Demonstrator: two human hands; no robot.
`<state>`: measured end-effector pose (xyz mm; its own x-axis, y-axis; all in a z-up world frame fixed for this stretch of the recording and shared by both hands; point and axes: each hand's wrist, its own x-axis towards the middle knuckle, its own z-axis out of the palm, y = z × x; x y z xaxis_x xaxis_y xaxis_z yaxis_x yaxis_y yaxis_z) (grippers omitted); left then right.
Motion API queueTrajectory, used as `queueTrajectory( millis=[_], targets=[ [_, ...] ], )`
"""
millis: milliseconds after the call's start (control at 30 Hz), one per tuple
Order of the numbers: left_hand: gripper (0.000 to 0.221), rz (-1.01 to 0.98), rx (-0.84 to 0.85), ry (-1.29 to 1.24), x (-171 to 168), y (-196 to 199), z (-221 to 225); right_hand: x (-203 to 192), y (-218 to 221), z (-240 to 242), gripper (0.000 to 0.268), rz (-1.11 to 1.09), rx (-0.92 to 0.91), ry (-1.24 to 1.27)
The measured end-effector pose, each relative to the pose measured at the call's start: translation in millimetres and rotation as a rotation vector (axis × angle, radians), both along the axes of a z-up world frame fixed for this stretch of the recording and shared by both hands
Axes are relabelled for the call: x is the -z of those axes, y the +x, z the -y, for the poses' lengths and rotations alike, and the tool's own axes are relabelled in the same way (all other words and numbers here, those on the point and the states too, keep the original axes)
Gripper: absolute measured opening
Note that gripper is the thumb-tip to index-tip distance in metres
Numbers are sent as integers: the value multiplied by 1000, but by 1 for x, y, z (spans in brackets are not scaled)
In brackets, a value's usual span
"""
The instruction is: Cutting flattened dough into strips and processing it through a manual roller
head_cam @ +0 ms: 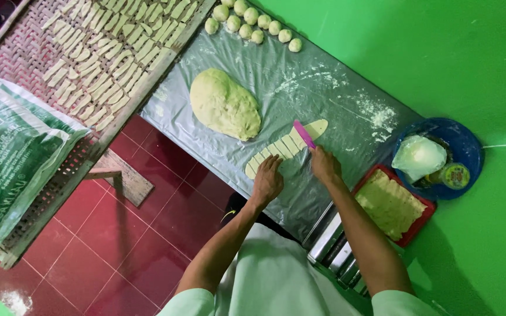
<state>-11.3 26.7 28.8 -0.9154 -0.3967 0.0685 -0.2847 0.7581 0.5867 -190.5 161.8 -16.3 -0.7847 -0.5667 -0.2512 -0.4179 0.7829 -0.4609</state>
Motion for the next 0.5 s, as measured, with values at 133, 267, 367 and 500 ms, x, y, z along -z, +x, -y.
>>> queueTrajectory(
  millis=[133,267,367,500],
  targets=[
    [60,-2,-20,10,18,3,2,-18,13,-6,44,-1,12,-143],
    [60,-24,-29,-13,27,8,4,-20,15,-14,43,-38,23,-131],
    [60,-8,-35,-5,24,12,2,-13,16,-11,44,61,71,-33],
    [62,25,-26,-16,31,16,2,-10,12,-4,44,141,85,61]
  ],
)
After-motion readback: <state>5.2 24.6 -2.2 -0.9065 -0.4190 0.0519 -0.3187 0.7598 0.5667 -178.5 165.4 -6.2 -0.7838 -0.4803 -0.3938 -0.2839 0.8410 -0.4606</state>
